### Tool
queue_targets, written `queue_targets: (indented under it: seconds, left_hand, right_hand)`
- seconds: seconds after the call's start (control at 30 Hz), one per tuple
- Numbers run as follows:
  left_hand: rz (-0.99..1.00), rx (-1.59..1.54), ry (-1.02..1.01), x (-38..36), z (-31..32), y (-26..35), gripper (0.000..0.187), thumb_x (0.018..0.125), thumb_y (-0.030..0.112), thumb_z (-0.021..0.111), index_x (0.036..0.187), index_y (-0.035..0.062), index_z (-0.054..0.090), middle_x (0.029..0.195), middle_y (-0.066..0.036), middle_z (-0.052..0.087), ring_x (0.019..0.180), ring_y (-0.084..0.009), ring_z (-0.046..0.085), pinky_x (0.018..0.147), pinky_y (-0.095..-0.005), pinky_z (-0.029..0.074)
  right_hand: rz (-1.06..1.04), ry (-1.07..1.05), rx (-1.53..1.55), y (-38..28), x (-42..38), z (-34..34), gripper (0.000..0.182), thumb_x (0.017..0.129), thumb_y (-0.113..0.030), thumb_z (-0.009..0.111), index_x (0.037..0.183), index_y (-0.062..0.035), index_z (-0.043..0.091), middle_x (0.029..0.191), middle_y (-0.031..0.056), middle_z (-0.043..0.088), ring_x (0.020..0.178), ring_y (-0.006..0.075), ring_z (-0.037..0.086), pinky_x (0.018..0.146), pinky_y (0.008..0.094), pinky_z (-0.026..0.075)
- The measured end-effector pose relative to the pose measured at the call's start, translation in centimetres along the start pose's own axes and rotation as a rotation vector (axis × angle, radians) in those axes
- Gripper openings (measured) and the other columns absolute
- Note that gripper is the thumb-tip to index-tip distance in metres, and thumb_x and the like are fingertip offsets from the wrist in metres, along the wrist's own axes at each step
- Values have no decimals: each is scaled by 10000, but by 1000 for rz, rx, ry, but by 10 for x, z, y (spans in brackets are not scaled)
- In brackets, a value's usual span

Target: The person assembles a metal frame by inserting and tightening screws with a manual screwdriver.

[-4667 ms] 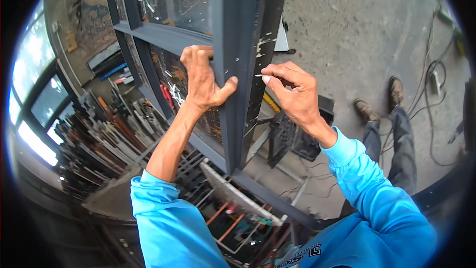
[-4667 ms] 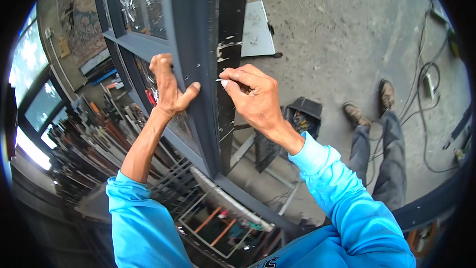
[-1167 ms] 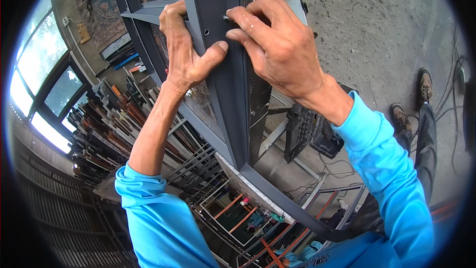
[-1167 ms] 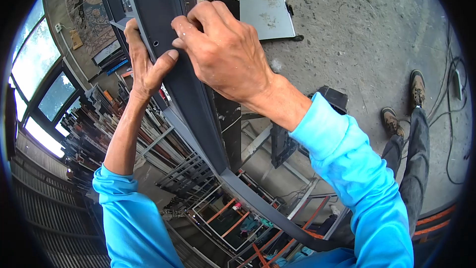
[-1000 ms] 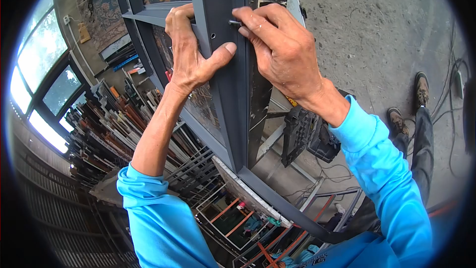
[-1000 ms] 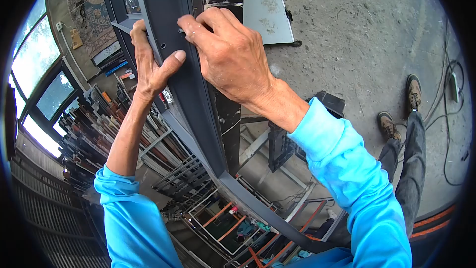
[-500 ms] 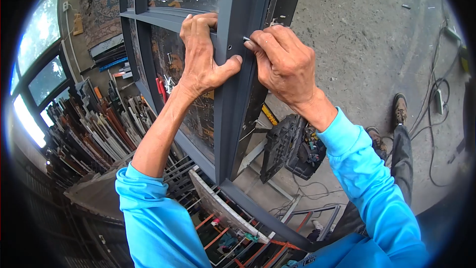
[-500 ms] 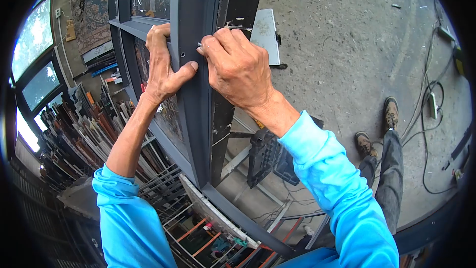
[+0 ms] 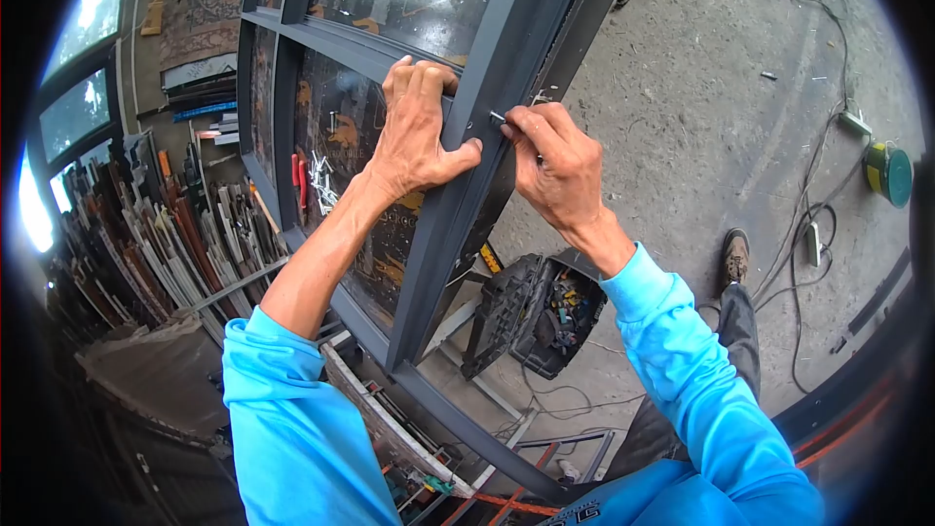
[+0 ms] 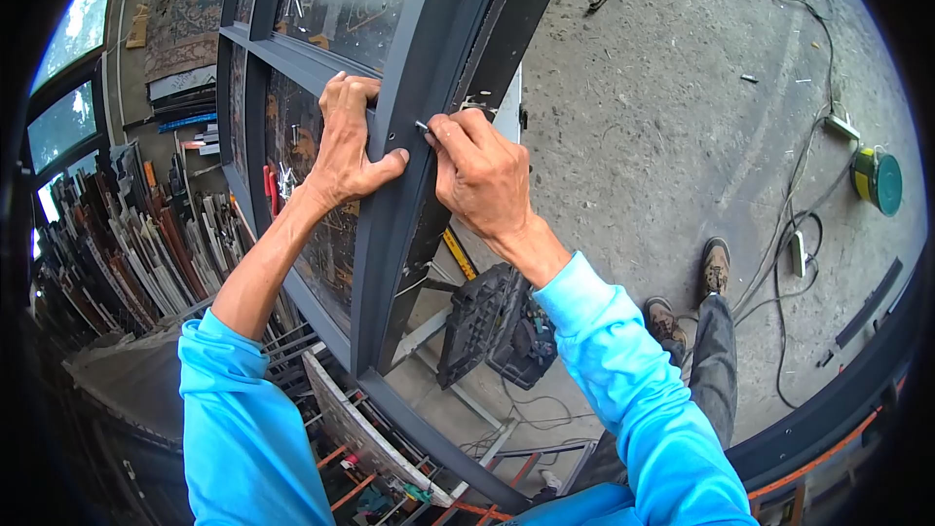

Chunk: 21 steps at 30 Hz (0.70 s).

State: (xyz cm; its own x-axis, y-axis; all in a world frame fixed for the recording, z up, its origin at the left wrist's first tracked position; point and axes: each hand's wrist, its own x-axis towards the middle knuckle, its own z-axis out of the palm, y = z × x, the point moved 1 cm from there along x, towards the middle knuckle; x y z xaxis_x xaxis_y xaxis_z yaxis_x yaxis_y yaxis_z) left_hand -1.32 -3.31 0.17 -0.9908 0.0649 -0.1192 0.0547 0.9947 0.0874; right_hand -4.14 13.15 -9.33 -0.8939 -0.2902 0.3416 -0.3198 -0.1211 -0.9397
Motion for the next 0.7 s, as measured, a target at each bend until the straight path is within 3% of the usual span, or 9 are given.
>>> queue_targets:
  seconds: [0.17,0.2,0.47,0.6,0.7]
  left_hand:
    - [-21,-7,-5,-1,-1,3,592,588,347,684,1025,21,453,983,-132,458,1010,-314,411,1054,-482,237]
    - [-21,-13,9,-1,-2,4,592,588,347,684,1025,21,453,983,-132,458,1010,-314,411,1054,-482,237]
    - [-36,-42,56,-1,-3,7,572,588,347,680,1004,21,461,972,-134,466,1015,-327,439,1081,-497,243]
    - [-55,-8,50,-2,-2,8,578,586,354,689,1006,26,465,966,-132,466,1017,-320,437,1074,-483,258]
    - [-60,-67,37,-1,-5,10,585,586,362,691,1011,28,468,970,-140,467,1026,-325,435,1080,-486,251]
  right_hand:
    - [-58,-65,-156,-6,3,-4,241,719,87,654,931,-27,626,824,79,615,673,227,650,539,314,513]
    - [-80,-59,-200,-5,2,-1,242,721,28,649,947,-45,603,822,63,577,681,210,625,536,310,508]
    - [-243,-143,-330,-1,8,-5,267,719,15,608,979,-46,599,862,82,571,705,229,613,565,340,514]
    - [-170,-288,-356,-12,12,-21,263,803,-92,648,1051,-39,580,862,108,577,709,253,621,575,351,516]
    - [-25,-347,-306,-21,31,-46,421,834,-238,698,1174,-37,551,877,137,602,726,287,628,597,375,514]
